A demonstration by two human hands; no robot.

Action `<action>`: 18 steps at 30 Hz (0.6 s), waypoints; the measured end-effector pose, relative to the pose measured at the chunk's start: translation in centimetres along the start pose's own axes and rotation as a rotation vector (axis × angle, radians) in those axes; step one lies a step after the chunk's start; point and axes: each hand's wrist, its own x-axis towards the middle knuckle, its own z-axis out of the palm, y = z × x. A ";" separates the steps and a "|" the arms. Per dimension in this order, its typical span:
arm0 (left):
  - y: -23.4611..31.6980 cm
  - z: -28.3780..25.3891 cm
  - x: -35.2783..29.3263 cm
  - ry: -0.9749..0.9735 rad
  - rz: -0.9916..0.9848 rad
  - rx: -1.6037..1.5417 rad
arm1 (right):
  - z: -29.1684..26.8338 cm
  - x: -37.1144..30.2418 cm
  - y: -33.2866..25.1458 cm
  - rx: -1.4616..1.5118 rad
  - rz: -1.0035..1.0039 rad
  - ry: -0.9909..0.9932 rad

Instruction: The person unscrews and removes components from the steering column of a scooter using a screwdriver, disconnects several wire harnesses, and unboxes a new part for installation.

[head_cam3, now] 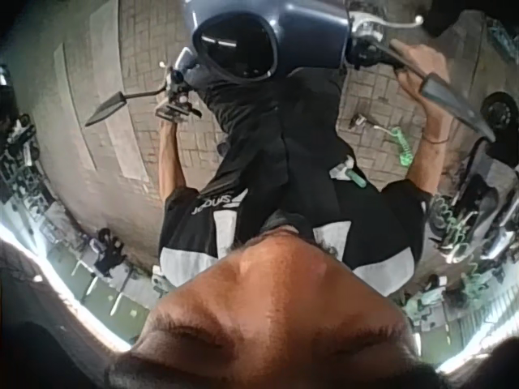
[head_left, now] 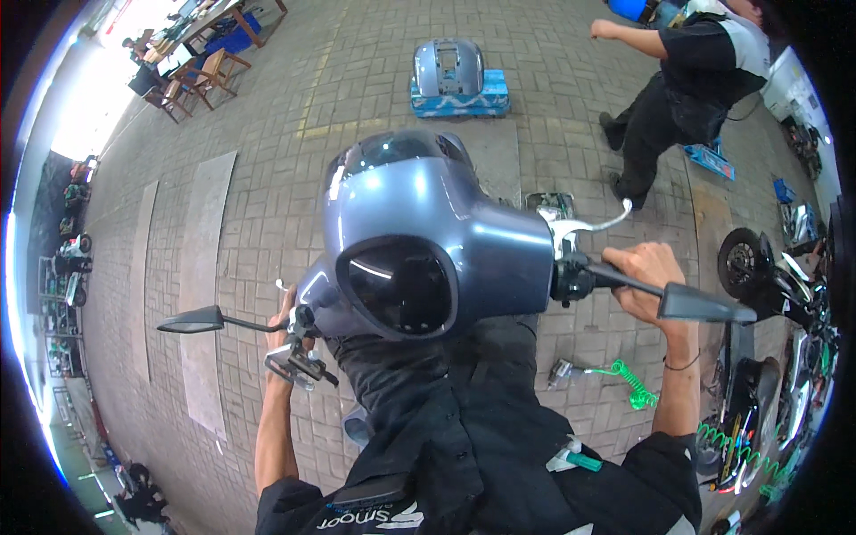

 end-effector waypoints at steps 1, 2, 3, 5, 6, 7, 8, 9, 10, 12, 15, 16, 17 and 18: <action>0.1 -0.4 -0.4 0.000 0.068 -0.039 | -0.4 0.1 0.1 -0.009 0.005 0.006; 0.2 -0.3 0.2 -0.106 -0.089 -0.108 | -1.1 0.3 0.1 -0.041 0.033 -0.089; -0.8 -0.2 -0.4 -0.164 -0.167 -0.122 | -1.3 0.4 0.1 -0.049 0.053 -0.181; -6.3 2.6 -3.0 -0.292 -0.194 -0.041 | -3.0 1.1 -1.3 -0.115 -0.027 -0.031; -9.3 4.3 -4.9 -0.303 -0.171 -0.021 | -3.5 2.0 -2.1 -0.118 -0.047 -0.043; -11.3 6.3 -7.0 -0.261 -0.153 -0.058 | -4.2 3.4 -2.9 -0.128 -0.068 -0.056; -12.8 8.0 -8.4 -0.201 -0.134 -0.126 | -4.9 4.8 -3.7 -0.142 -0.090 -0.073; -13.4 10.2 -9.4 -0.148 -0.109 -0.210 | -5.7 5.4 -4.2 -0.176 -0.104 -0.101; -13.4 10.2 -10.5 -0.100 -0.100 -0.250 | -5.7 5.7 -4.3 -0.190 -0.143 -0.121; -13.4 9.7 -10.9 -0.061 -0.107 -0.227 | -4.5 4.4 -4.7 -0.112 -0.127 -0.168; -7.5 7.8 -5.9 -0.132 -0.192 -0.083 | -2.6 -1.1 -3.7 -0.053 -0.074 -0.104; -6.0 6.4 -4.8 -0.151 -0.234 -0.036 | -1.5 -2.4 -3.7 -0.020 -0.008 -0.096; -4.8 5.4 -3.6 -0.164 -0.258 -0.009 | -0.5 -3.5 -3.8 0.013 0.060 -0.084; -3.8 4.9 -2.8 -0.169 -0.261 0.005 | 0.6 -4.6 -3.6 0.009 0.064 -0.075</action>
